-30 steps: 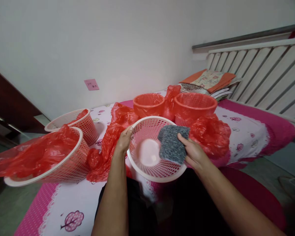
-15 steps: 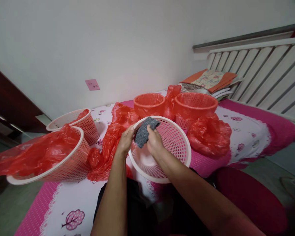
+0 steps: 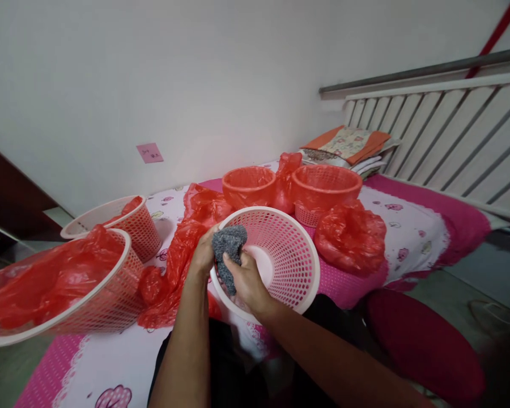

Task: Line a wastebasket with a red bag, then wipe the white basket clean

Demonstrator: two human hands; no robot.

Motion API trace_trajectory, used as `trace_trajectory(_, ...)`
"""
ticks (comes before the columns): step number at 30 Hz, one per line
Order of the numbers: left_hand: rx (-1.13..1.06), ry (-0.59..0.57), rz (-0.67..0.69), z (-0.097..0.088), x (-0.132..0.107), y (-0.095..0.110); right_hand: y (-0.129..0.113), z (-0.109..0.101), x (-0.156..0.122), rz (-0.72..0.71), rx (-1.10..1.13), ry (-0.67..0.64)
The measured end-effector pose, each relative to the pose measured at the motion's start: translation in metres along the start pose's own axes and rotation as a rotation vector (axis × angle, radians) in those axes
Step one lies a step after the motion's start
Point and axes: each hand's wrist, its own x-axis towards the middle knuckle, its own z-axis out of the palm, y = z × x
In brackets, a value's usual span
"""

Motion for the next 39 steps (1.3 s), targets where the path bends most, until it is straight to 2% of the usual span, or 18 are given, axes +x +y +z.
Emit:
trace_trajectory(3,-0.063,-0.009,-0.032,-0.002,0.001,-0.004,-0.005,-0.002,-0.010,-0.001,-0.079,-0.015)
trace_trajectory(8,-0.032,-0.019,-0.066,-0.010,0.003,-0.009,-0.015,-0.010,-0.028,-0.057,-0.262,-0.141)
trace_trajectory(13,0.123,0.044,0.017,-0.011,0.004,-0.010,-0.027,-0.024,-0.044,-0.124,-0.399,-0.259)
trace_trajectory(20,0.092,0.003,0.015,-0.006,0.001,-0.004,-0.051,-0.059,-0.066,-0.063,-0.623,-0.431)
trace_trajectory(26,0.078,-0.017,-0.019,-0.005,-0.001,-0.001,-0.074,-0.091,-0.076,-0.144,-0.891,-0.694)
trace_trajectory(29,0.045,-0.021,-0.029,-0.003,-0.001,0.000,-0.085,-0.100,-0.081,-0.203,-1.094,-0.775)
trace_trajectory(35,0.049,-0.016,-0.031,-0.001,-0.001,0.001,-0.099,-0.110,-0.098,-0.253,-1.480,-0.819)
trace_trajectory(39,0.062,-0.011,-0.036,0.000,-0.002,0.001,-0.095,-0.121,-0.105,-0.385,-1.640,-0.775)
